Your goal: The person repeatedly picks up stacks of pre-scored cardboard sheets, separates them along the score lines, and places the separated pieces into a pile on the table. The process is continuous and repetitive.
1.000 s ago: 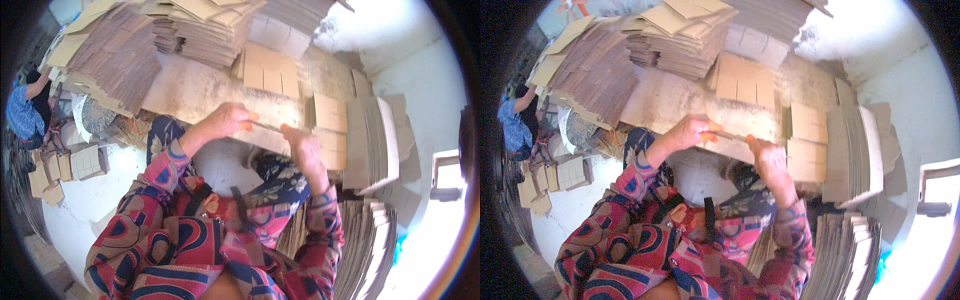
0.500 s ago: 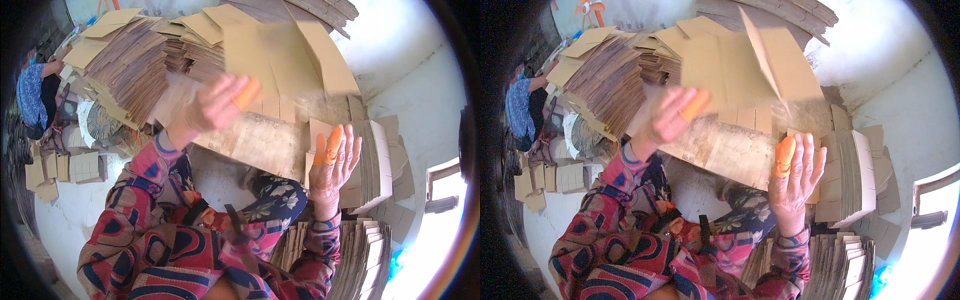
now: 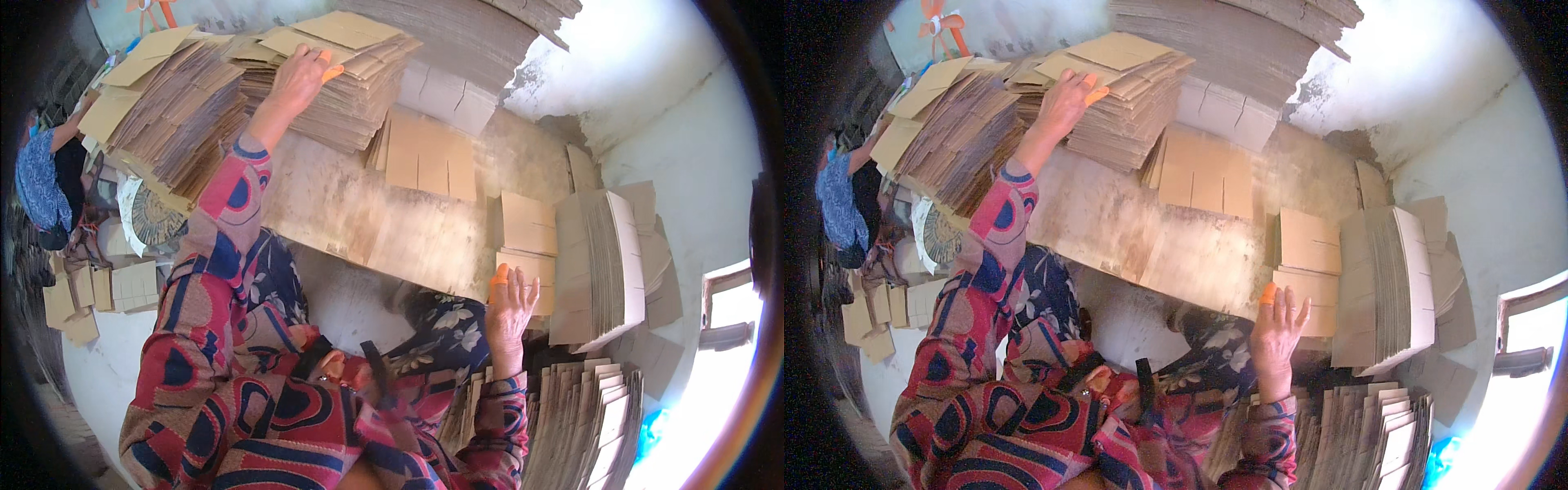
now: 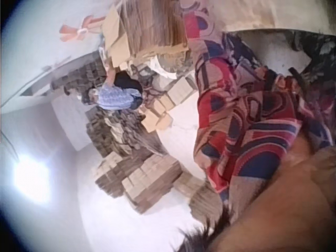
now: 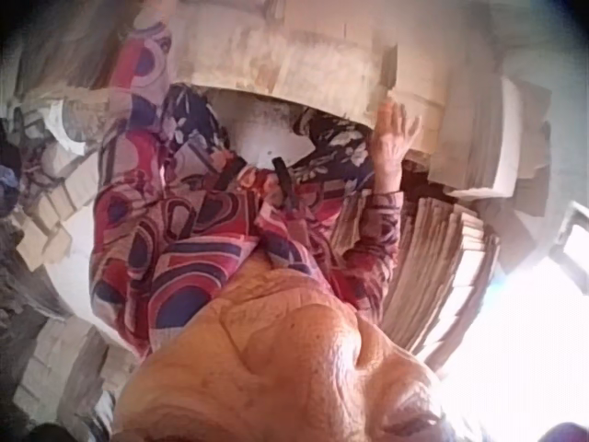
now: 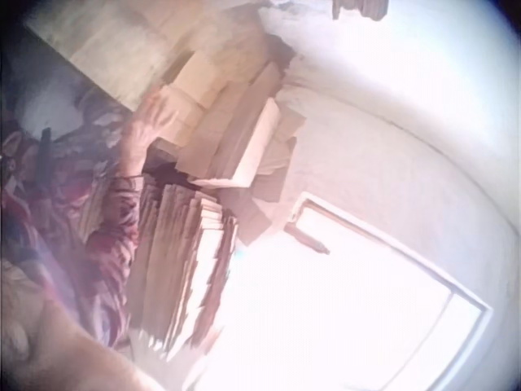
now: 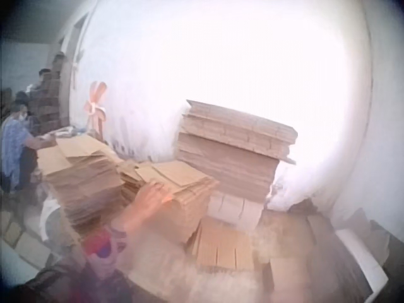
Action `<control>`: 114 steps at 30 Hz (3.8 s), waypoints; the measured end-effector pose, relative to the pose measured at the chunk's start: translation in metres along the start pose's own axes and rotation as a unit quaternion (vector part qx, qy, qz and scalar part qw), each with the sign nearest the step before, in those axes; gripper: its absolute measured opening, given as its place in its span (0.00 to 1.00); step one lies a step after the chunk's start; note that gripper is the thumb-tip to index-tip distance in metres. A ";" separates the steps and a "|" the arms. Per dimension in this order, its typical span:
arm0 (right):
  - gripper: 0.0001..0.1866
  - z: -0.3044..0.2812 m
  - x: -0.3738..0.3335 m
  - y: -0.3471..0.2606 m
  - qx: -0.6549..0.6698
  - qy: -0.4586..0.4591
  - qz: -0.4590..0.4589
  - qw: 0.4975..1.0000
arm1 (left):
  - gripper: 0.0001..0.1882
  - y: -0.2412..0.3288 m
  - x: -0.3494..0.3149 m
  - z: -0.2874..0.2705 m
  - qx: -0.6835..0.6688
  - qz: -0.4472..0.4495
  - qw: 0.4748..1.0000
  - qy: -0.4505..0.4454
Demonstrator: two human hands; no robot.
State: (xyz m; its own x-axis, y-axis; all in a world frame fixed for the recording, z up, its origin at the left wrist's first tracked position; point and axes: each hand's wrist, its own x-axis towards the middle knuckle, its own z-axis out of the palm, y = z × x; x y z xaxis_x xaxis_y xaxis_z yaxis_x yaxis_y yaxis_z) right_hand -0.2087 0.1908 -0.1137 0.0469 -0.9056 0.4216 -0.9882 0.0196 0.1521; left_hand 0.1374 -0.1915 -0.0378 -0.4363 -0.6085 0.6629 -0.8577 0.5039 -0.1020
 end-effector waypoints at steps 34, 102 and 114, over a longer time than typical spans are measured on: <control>0.09 0.082 -0.061 0.070 -0.034 -0.218 0.131 0.967 | 0.18 -0.002 -0.004 0.028 -0.097 -0.005 0.992 0.085; 0.19 -0.128 0.041 0.018 0.109 0.323 0.282 0.897 | 0.06 0.206 -0.060 -0.092 -0.371 0.117 0.906 -0.166; 0.21 -0.139 0.084 0.003 0.324 0.159 0.268 0.893 | 0.02 0.224 -0.098 -0.049 -0.358 0.096 0.885 -0.280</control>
State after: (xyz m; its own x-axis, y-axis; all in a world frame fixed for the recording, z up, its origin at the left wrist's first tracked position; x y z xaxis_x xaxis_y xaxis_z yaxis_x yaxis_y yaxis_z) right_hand -0.1875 0.1733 0.0463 -0.5211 -0.6720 0.5262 -0.7529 0.0716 -0.6542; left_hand 0.0009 0.0109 -0.0895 -0.7943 -0.5762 0.1927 -0.4472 0.7692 0.4565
